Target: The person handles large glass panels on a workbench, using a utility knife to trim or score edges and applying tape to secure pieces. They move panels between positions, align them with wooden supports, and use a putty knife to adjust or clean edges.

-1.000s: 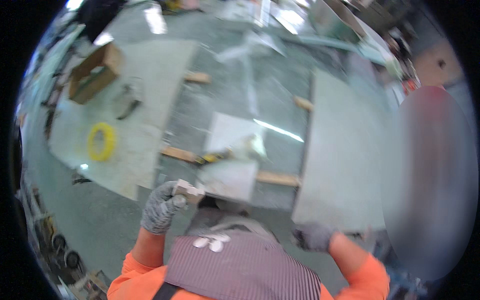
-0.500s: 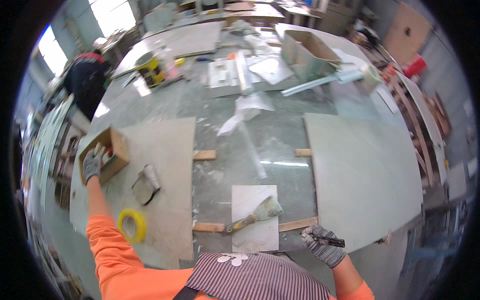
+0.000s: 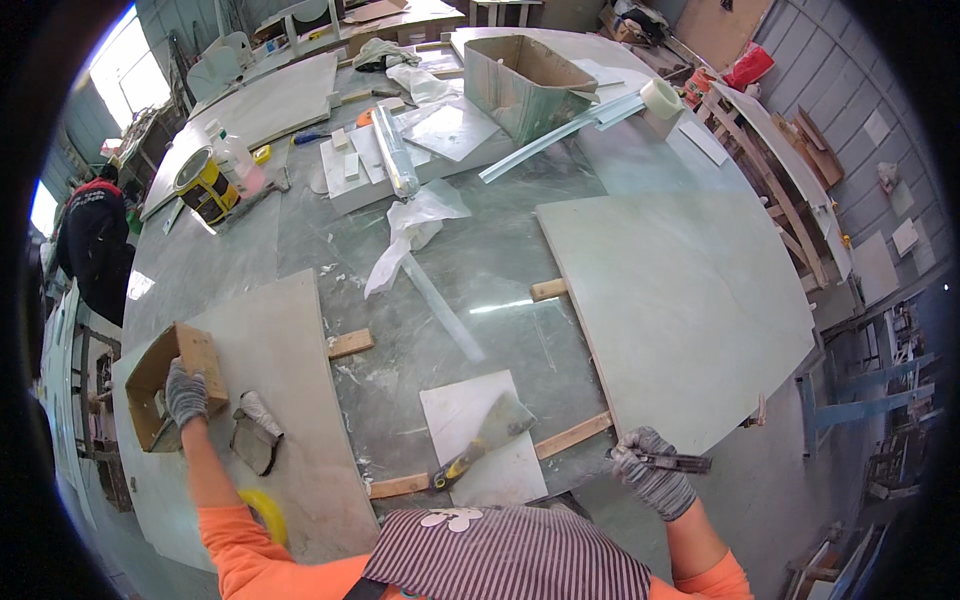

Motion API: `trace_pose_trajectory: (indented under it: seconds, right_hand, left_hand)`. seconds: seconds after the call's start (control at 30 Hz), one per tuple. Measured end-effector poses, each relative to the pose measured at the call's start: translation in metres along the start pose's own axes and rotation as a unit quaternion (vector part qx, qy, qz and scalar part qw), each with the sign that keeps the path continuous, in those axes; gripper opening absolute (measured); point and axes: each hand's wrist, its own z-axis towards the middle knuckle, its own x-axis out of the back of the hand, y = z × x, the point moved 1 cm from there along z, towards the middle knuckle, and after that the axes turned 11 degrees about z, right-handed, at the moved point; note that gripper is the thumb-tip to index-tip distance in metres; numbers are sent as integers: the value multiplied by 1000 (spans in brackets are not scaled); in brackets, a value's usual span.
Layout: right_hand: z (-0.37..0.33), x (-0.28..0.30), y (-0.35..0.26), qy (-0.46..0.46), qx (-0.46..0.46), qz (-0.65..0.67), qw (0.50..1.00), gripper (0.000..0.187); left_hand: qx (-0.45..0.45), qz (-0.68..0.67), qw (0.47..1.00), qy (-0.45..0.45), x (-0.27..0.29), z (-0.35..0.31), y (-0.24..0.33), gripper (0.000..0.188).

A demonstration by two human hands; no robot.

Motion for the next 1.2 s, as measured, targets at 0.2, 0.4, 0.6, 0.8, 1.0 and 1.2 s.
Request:
trace_pose_trajectory:
  seconds: [0.2,0.4,0.6,0.8,1.0,1.2]
  right_hand:
    - [39,17,-28,-38,-48,35,998,20]
    - [148,19,-48,-52,99,-15,994,17]
    - [286,1,-96,-24,75,19,997,23]
    - [442,36,-105,78,125,9,989,23]
    - [512,70,-104,164,181,-378,893,35]
    - [514,18,-94,167,132,-520,827,40]
  left_hand:
    - [-12,34,993,116,27,-49,106,49]
    - [-237,-273,916,173,32,-97,256,36]
    - [-419,-62,901,-92,-36,-144,451,49]
    - [-332,-73,940,-9,-75,-137,522,67]
    - [-334,-56,941,-26,-79,-131,527,65]
    - [-332,-78,939,-46,-70,-130,525,65]
